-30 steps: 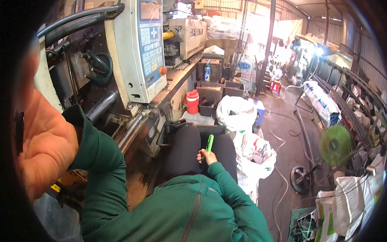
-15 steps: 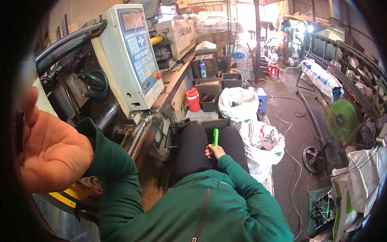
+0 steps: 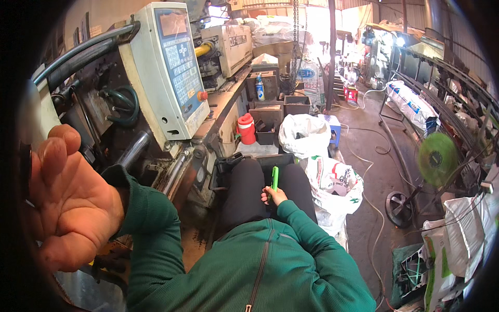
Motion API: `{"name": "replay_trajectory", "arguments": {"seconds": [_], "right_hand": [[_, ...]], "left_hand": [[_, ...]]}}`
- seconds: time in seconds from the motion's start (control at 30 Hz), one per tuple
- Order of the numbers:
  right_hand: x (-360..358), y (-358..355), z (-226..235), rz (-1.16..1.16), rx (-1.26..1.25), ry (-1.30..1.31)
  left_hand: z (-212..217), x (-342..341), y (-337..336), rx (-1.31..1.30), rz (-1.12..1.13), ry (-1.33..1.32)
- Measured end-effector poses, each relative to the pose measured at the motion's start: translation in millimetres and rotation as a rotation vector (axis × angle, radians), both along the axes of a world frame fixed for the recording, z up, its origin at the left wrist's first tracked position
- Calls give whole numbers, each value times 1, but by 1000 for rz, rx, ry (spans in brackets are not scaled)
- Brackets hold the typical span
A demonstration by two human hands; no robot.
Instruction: The person repeatedly picks up small black rectangular electronic components, wipes them with a green tool, and places them into a white sack. The person also briefly interacts with a control panel and handles a black pouch.
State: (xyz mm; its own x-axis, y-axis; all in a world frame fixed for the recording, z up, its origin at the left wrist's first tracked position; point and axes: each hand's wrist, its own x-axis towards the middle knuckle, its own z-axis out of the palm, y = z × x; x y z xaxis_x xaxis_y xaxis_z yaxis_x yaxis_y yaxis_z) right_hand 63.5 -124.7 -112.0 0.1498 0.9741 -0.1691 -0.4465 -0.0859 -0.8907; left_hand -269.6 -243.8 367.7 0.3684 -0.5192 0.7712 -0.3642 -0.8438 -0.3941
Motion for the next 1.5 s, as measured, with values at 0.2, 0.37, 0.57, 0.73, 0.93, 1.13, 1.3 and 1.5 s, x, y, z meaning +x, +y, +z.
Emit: {"name": "replay_trajectory", "arguments": {"seconds": [0.2,0.37,0.57,0.73,0.93,1.13,1.3,1.5], "right_hand": [[4,7,-15,157,289,0],[0,-17,-16,-9,14,48],[-2,-5,-8,24,9,19],[-5,16,2,92,98,19],[0,2,-6,22,10,62],[-2,0,-9,15,3,37],[-2,-2,-10,4,11,41],[-1,0,-7,20,34,29]], "left_hand": [[-17,11,-3,-95,-73,-147],[-8,-1,10,-67,14,-137],[1,-18,-7,-5,154,-180],[-16,-6,-3,53,86,-291],[-27,-7,9,4,-72,-136],[-60,-5,72,-740,-212,-665],[-87,-35,122,-989,-654,-730],[-87,-82,99,-653,-592,-959]]}}
